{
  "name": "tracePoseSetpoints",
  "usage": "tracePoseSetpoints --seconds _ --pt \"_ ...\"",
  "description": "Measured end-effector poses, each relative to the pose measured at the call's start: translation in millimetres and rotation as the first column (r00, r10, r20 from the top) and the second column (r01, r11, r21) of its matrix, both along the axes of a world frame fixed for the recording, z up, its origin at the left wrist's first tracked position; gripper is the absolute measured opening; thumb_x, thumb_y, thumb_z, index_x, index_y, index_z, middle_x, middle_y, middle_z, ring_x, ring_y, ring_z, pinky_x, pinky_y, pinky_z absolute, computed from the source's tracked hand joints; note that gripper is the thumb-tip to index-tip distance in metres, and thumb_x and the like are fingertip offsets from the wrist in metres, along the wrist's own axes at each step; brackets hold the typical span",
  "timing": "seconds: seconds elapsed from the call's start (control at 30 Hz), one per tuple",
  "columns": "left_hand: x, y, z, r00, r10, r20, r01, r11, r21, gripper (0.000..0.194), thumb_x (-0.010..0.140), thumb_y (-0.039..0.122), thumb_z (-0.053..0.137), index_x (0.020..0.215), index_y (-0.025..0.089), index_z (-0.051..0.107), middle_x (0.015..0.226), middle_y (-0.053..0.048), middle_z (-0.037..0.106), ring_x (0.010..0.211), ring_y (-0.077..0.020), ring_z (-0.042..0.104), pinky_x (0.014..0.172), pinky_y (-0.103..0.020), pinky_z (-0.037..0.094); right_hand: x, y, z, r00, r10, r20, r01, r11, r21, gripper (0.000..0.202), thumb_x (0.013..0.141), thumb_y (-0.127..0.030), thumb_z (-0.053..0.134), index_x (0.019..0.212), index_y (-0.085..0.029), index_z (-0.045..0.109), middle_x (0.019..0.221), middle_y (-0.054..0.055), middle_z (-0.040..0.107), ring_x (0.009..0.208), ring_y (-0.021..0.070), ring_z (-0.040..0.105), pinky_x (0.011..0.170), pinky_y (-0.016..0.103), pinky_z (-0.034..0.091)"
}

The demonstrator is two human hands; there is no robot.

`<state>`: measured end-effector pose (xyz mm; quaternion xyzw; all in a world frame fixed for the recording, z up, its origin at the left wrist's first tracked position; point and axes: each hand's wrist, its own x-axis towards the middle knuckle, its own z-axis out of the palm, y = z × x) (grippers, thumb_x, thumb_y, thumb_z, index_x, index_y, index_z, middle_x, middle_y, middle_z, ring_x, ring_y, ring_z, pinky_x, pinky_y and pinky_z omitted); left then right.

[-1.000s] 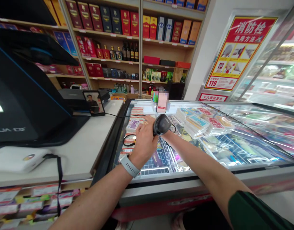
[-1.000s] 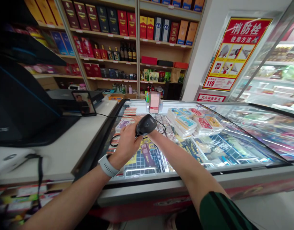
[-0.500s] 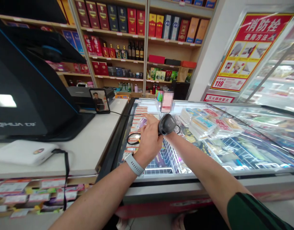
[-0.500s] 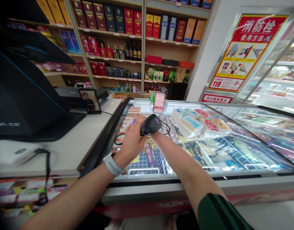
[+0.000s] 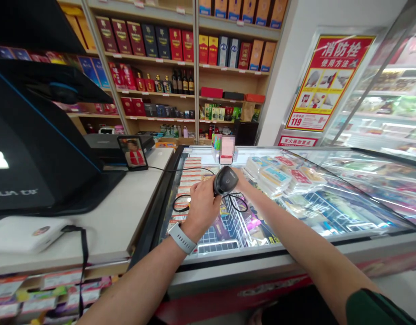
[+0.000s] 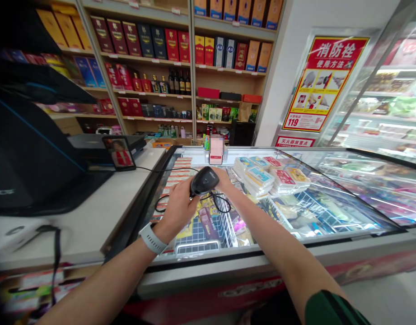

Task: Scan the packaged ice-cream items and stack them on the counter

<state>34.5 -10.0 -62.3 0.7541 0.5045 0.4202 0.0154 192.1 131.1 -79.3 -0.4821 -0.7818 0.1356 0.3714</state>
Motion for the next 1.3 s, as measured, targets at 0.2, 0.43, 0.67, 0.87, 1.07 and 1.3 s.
tracePoseSetpoints --seconds 0.2,0.43,0.67,0.87,1.07,1.3 --pt "-0.1 0.9 0.6 1.000 0.023 -0.021 -0.023 1.000 0.003 0.046 0.081 0.013 0.052 0.126 0.017 0.047 0.118 -0.010 0.063 0.109 -0.0264 0.056 0.097 -0.044 0.038 49.0 -25.1 -5.4 0.992 -0.113 -0.047 0.111 0.993 -0.046 0.016 0.076 -0.028 0.063 0.089 -0.020 0.068 0.071 0.000 0.069 0.067 0.0163 0.063 0.060 0.025 0.047" --pt "-1.7 4.8 -0.8 0.999 0.027 -0.039 -0.027 1.000 -0.002 0.047 0.082 0.015 0.053 0.128 0.016 0.047 0.118 -0.011 0.062 0.110 -0.0268 0.056 0.097 -0.045 0.040 64.6 -40.5 -15.2 0.821 -0.184 -0.541 0.040 0.963 -0.266 0.028 0.072 -0.039 0.067 0.087 -0.020 0.053 0.055 -0.006 0.057 0.048 0.0130 0.058 0.046 0.025 0.049" --pt "-1.1 5.6 -2.9 0.997 0.028 -0.066 -0.030 0.999 -0.018 0.049 0.081 0.016 0.053 0.129 0.016 0.047 0.124 -0.012 0.061 0.116 -0.0279 0.055 0.101 -0.046 0.038 54.3 -45.2 -9.5 0.661 -0.098 -0.744 -0.037 0.986 -0.163 0.044 0.067 -0.052 0.071 0.088 -0.021 0.047 0.061 -0.006 0.059 0.054 0.0127 0.063 0.051 0.026 0.057" --pt "-0.9 4.9 -2.6 0.994 0.031 -0.107 -0.034 0.999 -0.031 0.048 0.082 0.018 0.053 0.129 0.016 0.047 0.121 -0.012 0.062 0.113 -0.0289 0.056 0.100 -0.046 0.039 50.2 -54.4 -1.7 0.641 -0.036 -0.767 -0.044 0.996 -0.083 0.045 0.070 -0.055 0.069 0.088 -0.022 0.046 0.067 -0.005 0.061 0.058 0.0123 0.064 0.054 0.026 0.057" --pt "-1.2 4.8 -2.1 0.994 0.030 -0.105 -0.035 0.999 -0.040 0.049 0.082 0.019 0.053 0.130 0.015 0.047 0.120 -0.012 0.063 0.112 -0.0293 0.056 0.099 -0.046 0.038 49.7 -55.4 -0.6 0.641 -0.036 -0.767 -0.033 0.997 -0.075 0.044 0.070 -0.054 0.069 0.088 -0.022 0.045 0.067 -0.005 0.060 0.058 0.0123 0.064 0.055 0.027 0.057" --pt "-1.1 5.6 -3.1 0.994 0.034 -0.109 -0.039 0.998 -0.040 0.053 0.079 0.016 0.054 0.132 0.014 0.045 0.123 -0.012 0.061 0.114 -0.0293 0.055 0.100 -0.045 0.038 48.3 -55.7 -1.1 0.636 -0.034 -0.771 -0.031 0.997 -0.069 0.041 0.072 -0.052 0.068 0.088 -0.023 0.044 0.065 -0.006 0.058 0.059 0.0124 0.064 0.057 0.028 0.057"
